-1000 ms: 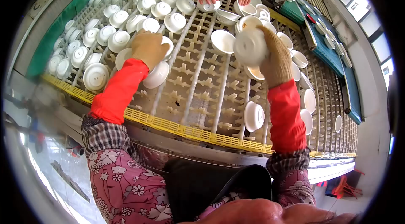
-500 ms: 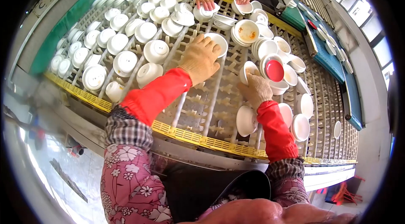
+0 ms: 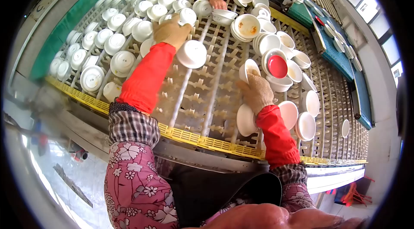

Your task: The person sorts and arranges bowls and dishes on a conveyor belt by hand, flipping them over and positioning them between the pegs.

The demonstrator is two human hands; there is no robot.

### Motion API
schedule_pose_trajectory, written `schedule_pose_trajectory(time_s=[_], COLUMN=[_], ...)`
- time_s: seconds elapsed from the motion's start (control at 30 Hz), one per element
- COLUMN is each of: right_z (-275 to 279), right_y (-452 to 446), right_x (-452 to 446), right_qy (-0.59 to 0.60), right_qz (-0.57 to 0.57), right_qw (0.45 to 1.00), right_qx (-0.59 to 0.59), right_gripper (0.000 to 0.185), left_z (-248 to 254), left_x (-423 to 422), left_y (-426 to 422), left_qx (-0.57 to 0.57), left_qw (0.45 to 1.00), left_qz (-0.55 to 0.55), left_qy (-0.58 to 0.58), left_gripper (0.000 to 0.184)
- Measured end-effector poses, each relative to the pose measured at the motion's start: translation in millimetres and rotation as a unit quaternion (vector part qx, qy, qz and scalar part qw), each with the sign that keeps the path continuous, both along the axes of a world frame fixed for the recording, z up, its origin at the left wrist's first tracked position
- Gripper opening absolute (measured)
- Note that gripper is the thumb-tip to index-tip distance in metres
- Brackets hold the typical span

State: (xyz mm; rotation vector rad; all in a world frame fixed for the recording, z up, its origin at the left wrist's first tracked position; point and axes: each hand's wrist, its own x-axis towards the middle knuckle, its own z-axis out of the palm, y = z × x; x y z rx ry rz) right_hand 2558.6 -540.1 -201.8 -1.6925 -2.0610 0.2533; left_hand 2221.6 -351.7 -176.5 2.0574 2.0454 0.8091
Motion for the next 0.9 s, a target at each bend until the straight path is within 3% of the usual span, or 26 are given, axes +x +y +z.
schedule_pose_trajectory(time_s=[0.03,0.1,0.17,0.2,0.3,0.33,0.47,0.57,0.77,0.9], right_z=[-4,-6,-2,-2,-6,-7,-4,-1,-10,-11], right_y=[1,-1,1,2,0,2,-2,0,6,3], right_x=[2,0,-2,-2,2,6,3,1,8,7], right_qy=[-0.010,-0.016,-0.007,0.008,0.018,-0.006,0.007,0.020,0.040,0.034], right_qz=[-0.003,-0.004,0.001,0.003,-0.004,-0.006,-0.021,-0.025,0.000,-0.001], right_qw=[1.000,1.000,1.000,1.000,1.000,1.000,0.999,0.999,0.999,0.999], right_qx=[0.011,0.012,0.004,0.006,0.006,-0.002,-0.024,-0.017,0.016,0.006], right_gripper=[0.039,0.038,0.037,0.037,0.037,0.037,0.040,0.040,0.041,0.043], left_z=[-5,14,12,9,0,-5,-30,-40,-9,-43], left_x=[-4,-8,-7,-7,7,17,32,39,51,23], left_y=[5,14,39,56,89,97,114,122,94,114], left_qx=[0.063,-0.033,0.016,-0.015,-0.100,-0.101,0.002,0.006,-0.046,0.153], left_qw=[0.996,0.997,0.984,0.979,0.991,0.990,0.992,0.984,0.982,0.982], left_qz=[0.052,0.073,0.093,0.099,0.085,0.080,0.118,0.125,0.007,-0.108], left_qy=[0.037,-0.004,0.151,0.176,0.039,0.062,-0.043,-0.127,-0.183,-0.032], left_gripper=[0.070,0.086,0.091,0.094,0.093,0.092,0.086,0.078,0.057,0.050])
